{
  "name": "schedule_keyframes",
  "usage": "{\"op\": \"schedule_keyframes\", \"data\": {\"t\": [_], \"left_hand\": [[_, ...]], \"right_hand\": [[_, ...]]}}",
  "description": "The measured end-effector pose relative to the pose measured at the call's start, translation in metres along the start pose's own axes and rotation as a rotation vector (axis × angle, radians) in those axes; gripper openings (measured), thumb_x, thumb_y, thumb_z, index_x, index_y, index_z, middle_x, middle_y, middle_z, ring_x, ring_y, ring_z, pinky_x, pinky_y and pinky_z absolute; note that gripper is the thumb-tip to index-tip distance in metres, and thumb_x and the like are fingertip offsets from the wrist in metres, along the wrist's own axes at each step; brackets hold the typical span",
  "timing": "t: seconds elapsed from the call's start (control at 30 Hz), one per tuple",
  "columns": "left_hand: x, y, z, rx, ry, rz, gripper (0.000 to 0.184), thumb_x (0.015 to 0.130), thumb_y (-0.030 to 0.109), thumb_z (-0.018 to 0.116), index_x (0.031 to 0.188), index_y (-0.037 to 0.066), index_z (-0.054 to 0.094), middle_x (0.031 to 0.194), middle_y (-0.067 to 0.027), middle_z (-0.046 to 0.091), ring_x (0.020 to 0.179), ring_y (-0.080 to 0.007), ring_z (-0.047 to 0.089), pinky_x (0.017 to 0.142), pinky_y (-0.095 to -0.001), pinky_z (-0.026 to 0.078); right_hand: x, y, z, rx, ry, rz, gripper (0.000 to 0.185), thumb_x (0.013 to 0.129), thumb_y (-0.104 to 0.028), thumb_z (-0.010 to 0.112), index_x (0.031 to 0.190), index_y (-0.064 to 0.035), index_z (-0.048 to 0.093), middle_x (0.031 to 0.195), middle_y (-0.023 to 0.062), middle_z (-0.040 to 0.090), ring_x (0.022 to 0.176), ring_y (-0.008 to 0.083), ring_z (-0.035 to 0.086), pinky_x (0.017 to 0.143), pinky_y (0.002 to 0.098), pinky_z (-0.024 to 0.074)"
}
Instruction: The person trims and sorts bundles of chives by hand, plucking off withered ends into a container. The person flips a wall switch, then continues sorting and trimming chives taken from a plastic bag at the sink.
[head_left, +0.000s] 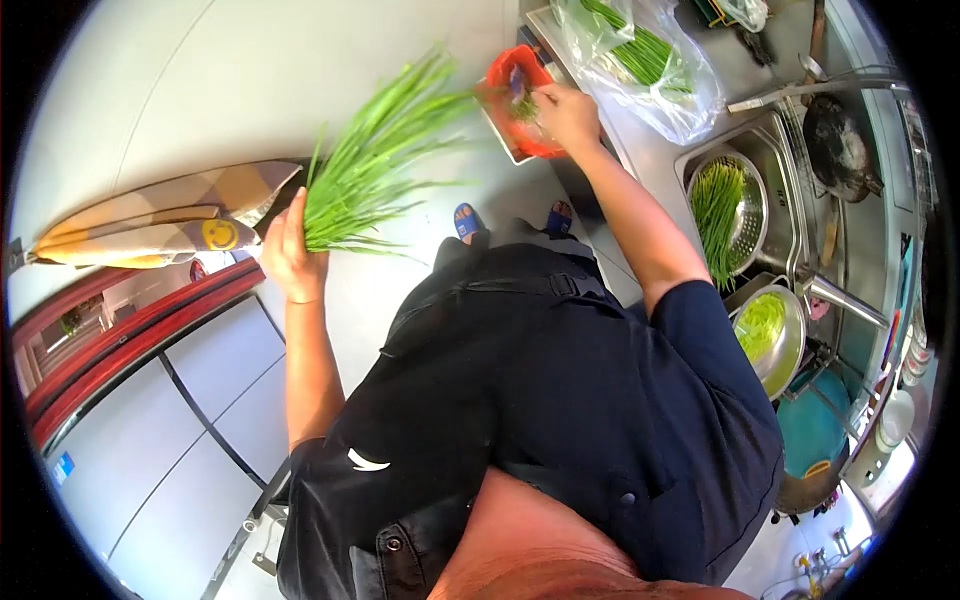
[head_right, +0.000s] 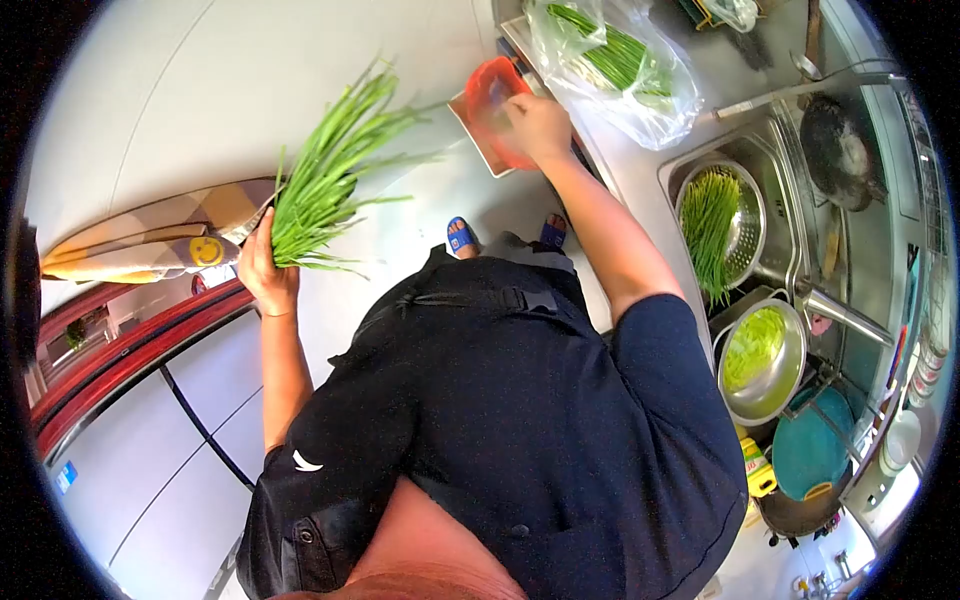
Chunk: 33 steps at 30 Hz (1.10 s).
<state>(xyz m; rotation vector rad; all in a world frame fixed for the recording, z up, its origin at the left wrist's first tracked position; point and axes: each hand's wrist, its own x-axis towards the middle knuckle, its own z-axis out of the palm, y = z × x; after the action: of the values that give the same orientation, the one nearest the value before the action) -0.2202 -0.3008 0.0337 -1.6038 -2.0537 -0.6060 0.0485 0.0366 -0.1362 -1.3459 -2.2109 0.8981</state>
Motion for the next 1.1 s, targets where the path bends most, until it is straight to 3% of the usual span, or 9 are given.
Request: {"op": "schedule_keyframes", "data": {"t": [0.07, 0.17, 0.2, 0.3, 0.37, 0.43, 0.5, 0.6, 1.1], "left_hand": [[-0.001, -0.002, 0.004, -0.041, -0.002, 0.019, 0.051, 0.075, 0.002, 0.076, 0.126, 0.008, 0.070, 0.089, -0.0121, 0.071, 0.073, -0.0280, 0.068, 0.066, -0.0367, 0.056], [0.003, 0.000, 0.008, -0.065, 0.005, 0.077, 0.054, 0.075, 0.003, 0.077, 0.128, 0.008, 0.068, 0.093, -0.0114, 0.071, 0.073, -0.0273, 0.067, 0.064, -0.0364, 0.054], [0.008, 0.003, 0.009, -0.082, 0.020, 0.098, 0.054, 0.075, 0.004, 0.077, 0.128, 0.009, 0.068, 0.093, -0.0112, 0.071, 0.072, -0.0270, 0.067, 0.063, -0.0364, 0.053], [0.015, 0.008, 0.013, -0.104, 0.022, 0.146, 0.053, 0.077, 0.006, 0.076, 0.129, 0.009, 0.067, 0.094, -0.0105, 0.072, 0.072, -0.0266, 0.066, 0.063, -0.0366, 0.053], [0.018, 0.011, 0.015, -0.101, 0.019, 0.179, 0.052, 0.078, 0.007, 0.076, 0.129, 0.010, 0.067, 0.096, -0.0100, 0.072, 0.073, -0.0265, 0.067, 0.064, -0.0370, 0.053], [0.024, 0.015, 0.015, -0.117, 0.008, 0.204, 0.051, 0.079, 0.007, 0.075, 0.128, 0.009, 0.066, 0.096, -0.0092, 0.073, 0.073, -0.0267, 0.067, 0.064, -0.0370, 0.053], [0.031, 0.020, 0.013, -0.110, -0.005, 0.240, 0.050, 0.078, 0.006, 0.074, 0.127, 0.008, 0.067, 0.093, -0.0097, 0.073, 0.071, -0.0263, 0.066, 0.062, -0.0365, 0.052], [0.043, 0.026, 0.015, -0.179, 0.045, 0.318, 0.048, 0.077, 0.005, 0.074, 0.125, 0.006, 0.068, 0.090, -0.0108, 0.073, 0.068, -0.0257, 0.065, 0.059, -0.0357, 0.051], [0.057, 0.030, 0.022, -0.159, 0.044, 0.342, 0.042, 0.080, 0.006, 0.070, 0.122, 0.005, 0.070, 0.087, -0.0096, 0.071, 0.066, -0.0232, 0.063, 0.060, -0.0345, 0.051]], "right_hand": [[-0.004, -0.024, -0.020, 0.409, 0.074, 0.048, 0.022, 0.091, -0.026, 0.074, 0.105, -0.0098, 0.078, 0.087, 0.0067, 0.077, 0.072, 0.0179, 0.072, 0.069, 0.0304, 0.0550], [-0.003, -0.063, -0.071, 0.626, 0.092, -0.019, 0.022, 0.094, -0.025, 0.074, 0.108, -0.0083, 0.078, 0.082, 0.0018, 0.075, 0.070, 0.0108, 0.068, 0.065, 0.0257, 0.0535], [-0.007, -0.084, -0.099, 0.634, 0.001, 0.053, 0.020, 0.098, -0.015, 0.069, 0.115, -0.0060, 0.076, 0.094, -0.0001, 0.076, 0.080, 0.0067, 0.068, 0.066, 0.0214, 0.0533], [-0.001, -0.095, -0.127, 0.665, 0.122, -0.251, 0.022, 0.097, -0.017, 0.070, 0.114, -0.0057, 0.076, 0.097, 0.0027, 0.074, 0.076, 0.0083, 0.066, 0.063, 0.0238, 0.0538], [-0.002, -0.107, -0.150, 0.676, 0.088, -0.280, 0.020, 0.098, -0.013, 0.068, 0.115, -0.0068, 0.076, 0.108, 0.0043, 0.072, 0.086, 0.0085, 0.066, 0.068, 0.0240, 0.0549], [-0.001, -0.113, -0.162, 0.602, 0.085, -0.520, 0.022, 0.101, -0.009, 0.064, 0.120, -0.0052, 0.073, 0.111, 0.0038, 0.073, 0.093, 0.0081, 0.066, 0.071, 0.0230, 0.0553], [-0.004, -0.117, -0.175, 0.574, 0.053, -0.478, 0.023, 0.099, -0.007, 0.064, 0.120, -0.0048, 0.074, 0.115, 0.0055, 0.074, 0.103, 0.0130, 0.067, 0.080, 0.0274, 0.0560], [-0.004, -0.117, -0.189, 0.405, 0.039, -0.773, 0.023, 0.096, -0.005, 0.065, 0.117, -0.0048, 0.075, 0.127, 0.0086, 0.072, 0.117, 0.0263, 0.066, 0.103, 0.0386, 0.0480], [-0.022, -0.111, -0.199, 0.226, -0.054, -0.874, 0.019, 0.076, 0.001, 0.075, 0.093, -0.0066, 0.078, 0.133, 0.0082, 0.069, 0.125, 0.0274, 0.058, 0.105, 0.0397, 0.0459]]}}
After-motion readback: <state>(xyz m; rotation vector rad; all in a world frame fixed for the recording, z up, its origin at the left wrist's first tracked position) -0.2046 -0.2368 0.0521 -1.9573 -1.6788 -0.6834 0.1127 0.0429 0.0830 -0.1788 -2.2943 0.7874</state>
